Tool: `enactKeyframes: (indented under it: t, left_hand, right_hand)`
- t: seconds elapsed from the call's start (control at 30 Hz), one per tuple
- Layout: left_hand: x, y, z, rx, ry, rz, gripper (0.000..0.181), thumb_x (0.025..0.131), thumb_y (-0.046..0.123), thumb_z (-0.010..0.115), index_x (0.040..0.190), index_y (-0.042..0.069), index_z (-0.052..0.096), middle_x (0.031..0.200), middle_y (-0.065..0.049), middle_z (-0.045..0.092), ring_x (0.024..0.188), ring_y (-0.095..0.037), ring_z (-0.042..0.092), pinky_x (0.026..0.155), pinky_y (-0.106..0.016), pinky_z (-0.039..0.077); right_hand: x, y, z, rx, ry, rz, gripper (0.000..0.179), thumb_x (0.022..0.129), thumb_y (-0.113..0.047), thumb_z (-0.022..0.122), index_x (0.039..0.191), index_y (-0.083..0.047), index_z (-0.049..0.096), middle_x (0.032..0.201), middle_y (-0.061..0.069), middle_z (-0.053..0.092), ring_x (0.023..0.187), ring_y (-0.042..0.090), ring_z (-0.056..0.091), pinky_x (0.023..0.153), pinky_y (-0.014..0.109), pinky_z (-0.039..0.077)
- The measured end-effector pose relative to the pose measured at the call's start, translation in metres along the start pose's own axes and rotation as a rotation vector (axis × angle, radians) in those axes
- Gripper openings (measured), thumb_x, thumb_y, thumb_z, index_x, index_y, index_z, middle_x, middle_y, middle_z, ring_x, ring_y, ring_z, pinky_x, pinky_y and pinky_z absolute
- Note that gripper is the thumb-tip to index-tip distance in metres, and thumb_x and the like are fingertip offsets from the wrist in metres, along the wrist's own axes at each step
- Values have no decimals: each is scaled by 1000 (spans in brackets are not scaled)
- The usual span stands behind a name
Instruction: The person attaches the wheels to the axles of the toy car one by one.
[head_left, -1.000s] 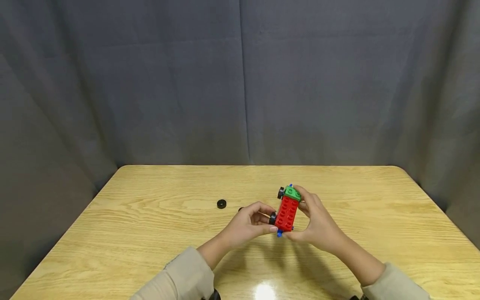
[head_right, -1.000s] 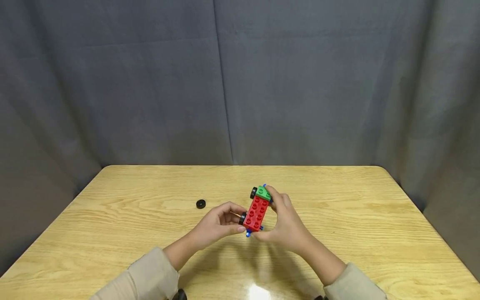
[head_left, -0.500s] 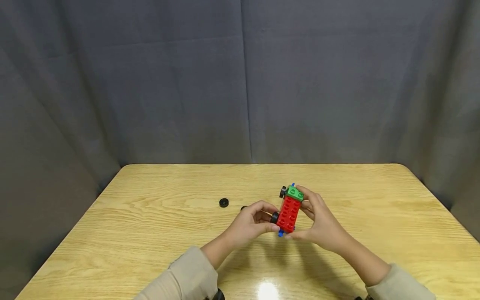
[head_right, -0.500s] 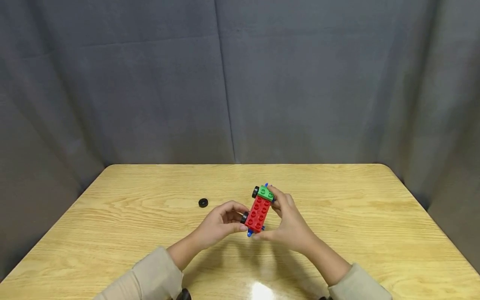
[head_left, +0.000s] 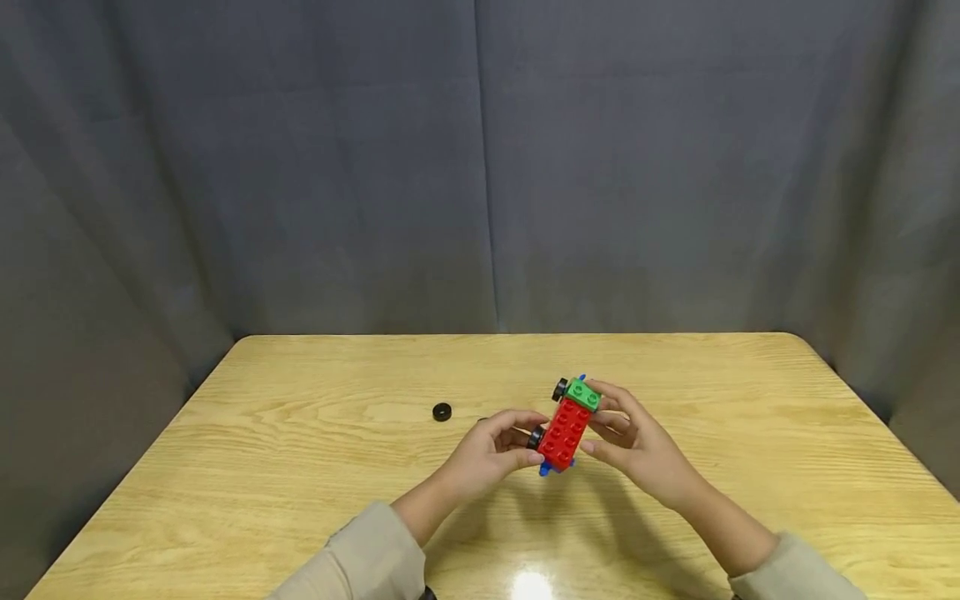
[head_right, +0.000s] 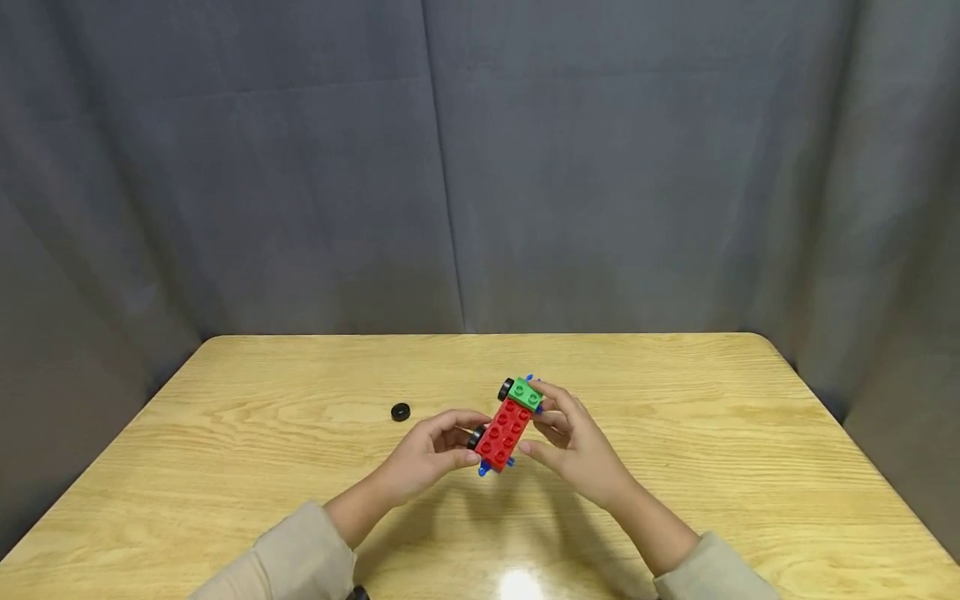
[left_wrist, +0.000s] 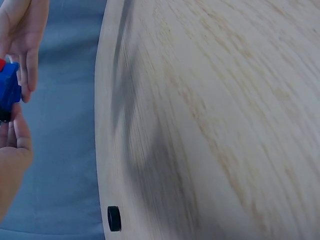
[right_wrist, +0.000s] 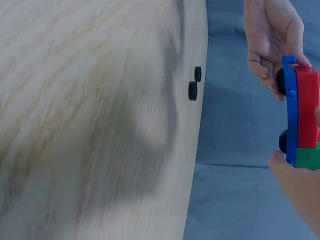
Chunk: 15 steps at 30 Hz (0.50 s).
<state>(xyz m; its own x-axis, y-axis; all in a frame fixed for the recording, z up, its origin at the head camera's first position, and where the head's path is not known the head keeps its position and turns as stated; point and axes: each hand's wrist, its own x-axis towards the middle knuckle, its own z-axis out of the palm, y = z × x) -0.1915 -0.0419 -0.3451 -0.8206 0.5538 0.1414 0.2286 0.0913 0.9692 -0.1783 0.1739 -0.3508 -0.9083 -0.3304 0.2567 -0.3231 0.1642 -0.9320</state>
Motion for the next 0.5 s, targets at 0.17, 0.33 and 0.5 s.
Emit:
enactKeyframes:
  t: [0.17, 0.33, 0.5]
  left_hand:
    - [2, -11, -2, -19, -2, 11, 38, 82, 7, 58, 120, 5, 50, 114, -11, 47, 95, -21, 52, 76, -27, 45]
    - [9, -28, -5, -19, -10, 30, 38, 82, 13, 59, 120, 13, 52, 114, -7, 47, 90, -19, 53, 74, -32, 46]
    - [8, -25, -5, -51, -40, 12, 38, 83, 12, 57, 120, 11, 51, 110, -5, 47, 87, -18, 54, 76, -38, 45]
  right_hand:
    - [1, -1, 3, 43, 117, 72, 46, 86, -14, 55, 128, -10, 37, 112, 19, 37, 107, 37, 44, 84, 43, 40]
    - [5, -2, 5, 146, 203, 109, 42, 87, -16, 53, 125, -3, 40, 104, 16, 37, 97, 23, 53, 85, 35, 41]
    - [8, -3, 10, 335, 265, 101, 30, 87, -12, 52, 115, -4, 50, 97, 13, 36, 86, 14, 56, 81, 27, 43]
